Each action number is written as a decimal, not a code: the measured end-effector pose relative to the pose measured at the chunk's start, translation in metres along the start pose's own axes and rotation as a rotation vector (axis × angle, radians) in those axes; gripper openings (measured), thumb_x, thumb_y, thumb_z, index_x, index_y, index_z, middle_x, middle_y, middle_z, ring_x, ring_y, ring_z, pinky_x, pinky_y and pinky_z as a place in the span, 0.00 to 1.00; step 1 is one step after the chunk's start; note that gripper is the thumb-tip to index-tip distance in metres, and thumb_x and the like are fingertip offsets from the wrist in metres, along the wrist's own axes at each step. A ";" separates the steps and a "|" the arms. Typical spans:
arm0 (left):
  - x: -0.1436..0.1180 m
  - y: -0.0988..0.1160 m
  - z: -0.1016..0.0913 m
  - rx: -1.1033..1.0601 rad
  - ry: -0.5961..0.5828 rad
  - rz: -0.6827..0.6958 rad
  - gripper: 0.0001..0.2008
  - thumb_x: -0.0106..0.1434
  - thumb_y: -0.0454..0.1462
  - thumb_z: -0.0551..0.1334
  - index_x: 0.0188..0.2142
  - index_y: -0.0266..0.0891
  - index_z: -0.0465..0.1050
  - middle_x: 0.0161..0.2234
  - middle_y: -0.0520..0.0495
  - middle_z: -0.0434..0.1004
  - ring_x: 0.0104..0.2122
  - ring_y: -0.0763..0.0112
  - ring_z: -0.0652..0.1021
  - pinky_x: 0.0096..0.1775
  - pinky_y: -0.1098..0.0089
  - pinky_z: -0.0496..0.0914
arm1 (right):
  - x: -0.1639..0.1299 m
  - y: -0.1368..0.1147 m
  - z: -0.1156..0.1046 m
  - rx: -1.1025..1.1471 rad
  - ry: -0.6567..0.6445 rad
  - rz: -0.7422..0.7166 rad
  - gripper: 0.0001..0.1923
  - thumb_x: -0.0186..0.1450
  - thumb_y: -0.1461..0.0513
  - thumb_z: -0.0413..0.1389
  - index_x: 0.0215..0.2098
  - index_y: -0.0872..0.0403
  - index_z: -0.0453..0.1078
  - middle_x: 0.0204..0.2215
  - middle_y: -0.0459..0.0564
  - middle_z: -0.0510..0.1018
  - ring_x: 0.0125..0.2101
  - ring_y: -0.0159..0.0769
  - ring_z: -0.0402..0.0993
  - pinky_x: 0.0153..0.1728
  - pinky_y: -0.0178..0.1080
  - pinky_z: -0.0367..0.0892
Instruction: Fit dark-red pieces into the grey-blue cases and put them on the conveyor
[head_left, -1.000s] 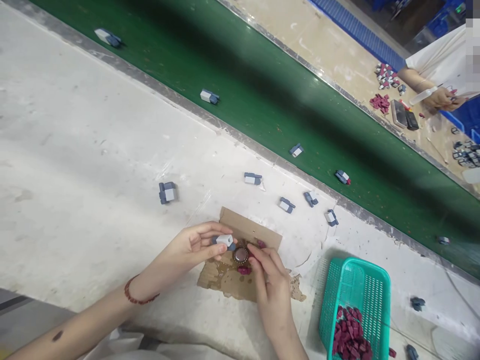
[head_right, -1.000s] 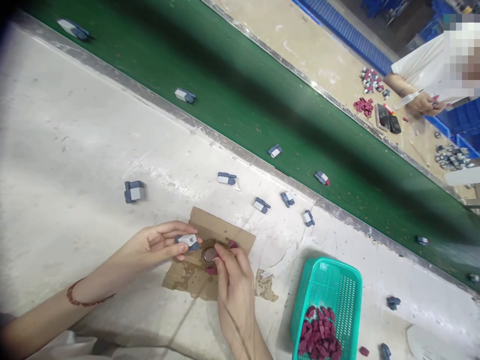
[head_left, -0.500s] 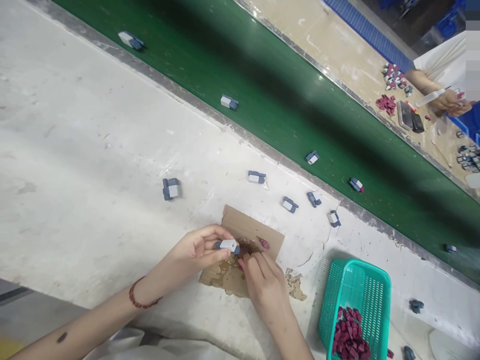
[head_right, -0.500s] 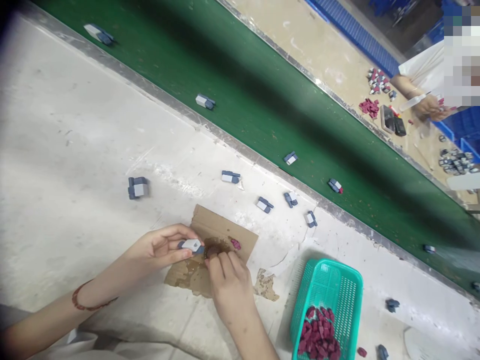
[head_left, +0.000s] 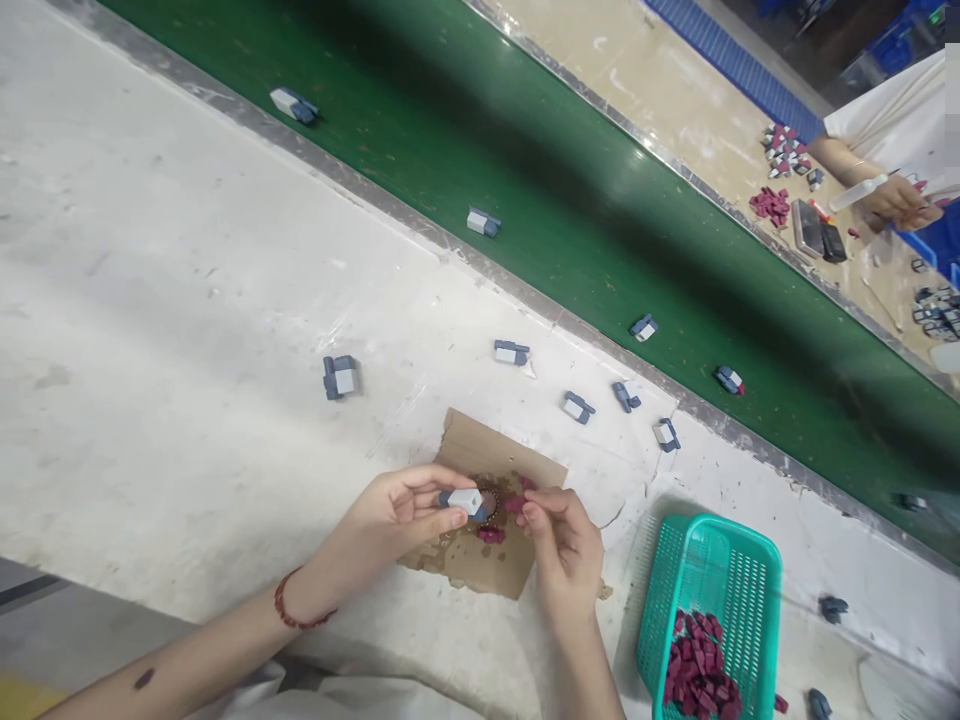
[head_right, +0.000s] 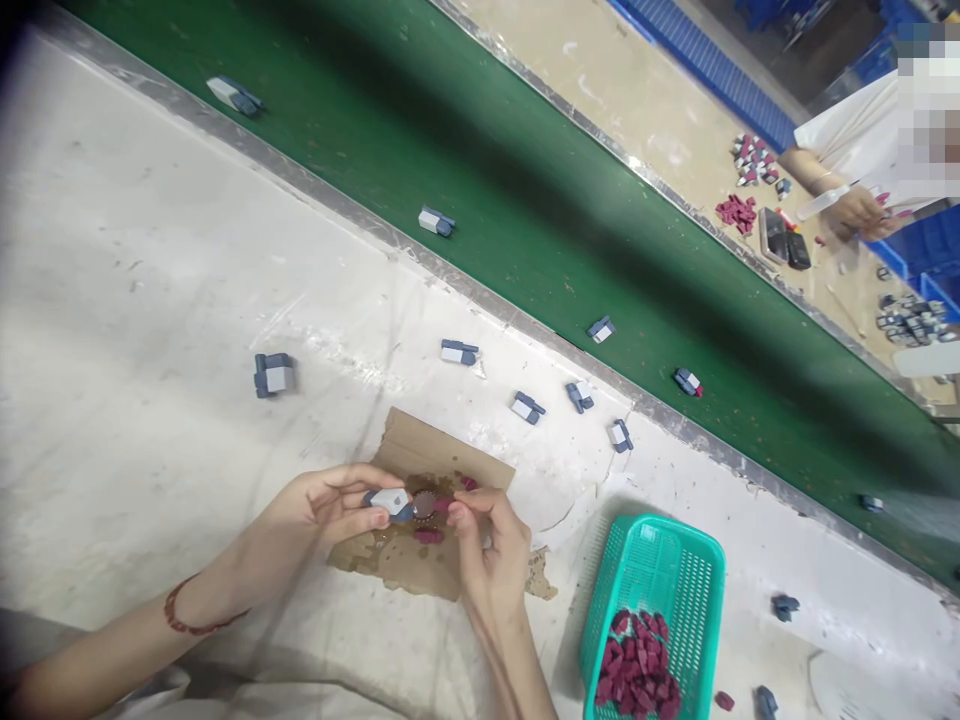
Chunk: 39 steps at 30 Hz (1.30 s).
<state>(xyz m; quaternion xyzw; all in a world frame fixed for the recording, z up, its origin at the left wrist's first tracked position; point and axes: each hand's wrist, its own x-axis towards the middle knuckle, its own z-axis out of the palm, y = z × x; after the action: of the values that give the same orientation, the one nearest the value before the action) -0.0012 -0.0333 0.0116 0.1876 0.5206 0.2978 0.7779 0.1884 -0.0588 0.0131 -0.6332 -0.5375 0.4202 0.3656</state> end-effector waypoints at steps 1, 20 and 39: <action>-0.001 0.000 0.002 0.000 -0.001 -0.005 0.20 0.42 0.44 0.77 0.33 0.39 0.79 0.31 0.48 0.81 0.34 0.68 0.78 0.35 0.73 0.73 | -0.001 0.000 -0.001 0.059 0.019 0.010 0.10 0.68 0.56 0.54 0.35 0.53 0.74 0.26 0.47 0.78 0.26 0.34 0.76 0.28 0.34 0.71; -0.003 -0.003 0.021 -0.047 -0.028 -0.028 0.17 0.40 0.40 0.78 0.30 0.37 0.79 0.30 0.47 0.84 0.30 0.70 0.81 0.33 0.76 0.75 | -0.003 -0.008 0.000 0.007 -0.059 -0.328 0.07 0.69 0.65 0.53 0.36 0.51 0.72 0.28 0.47 0.79 0.29 0.34 0.75 0.31 0.36 0.70; 0.030 0.052 0.078 0.758 -0.395 0.457 0.11 0.57 0.42 0.65 0.36 0.38 0.80 0.36 0.44 0.83 0.32 0.63 0.81 0.34 0.69 0.75 | -0.015 -0.016 -0.042 -0.038 0.313 -0.117 0.06 0.65 0.62 0.58 0.39 0.52 0.76 0.29 0.47 0.81 0.29 0.34 0.77 0.31 0.34 0.72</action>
<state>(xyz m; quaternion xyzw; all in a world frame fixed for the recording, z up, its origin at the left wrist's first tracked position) 0.0650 0.0269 0.0524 0.6204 0.3802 0.2089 0.6534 0.2205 -0.0715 0.0455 -0.6652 -0.5181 0.2841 0.4565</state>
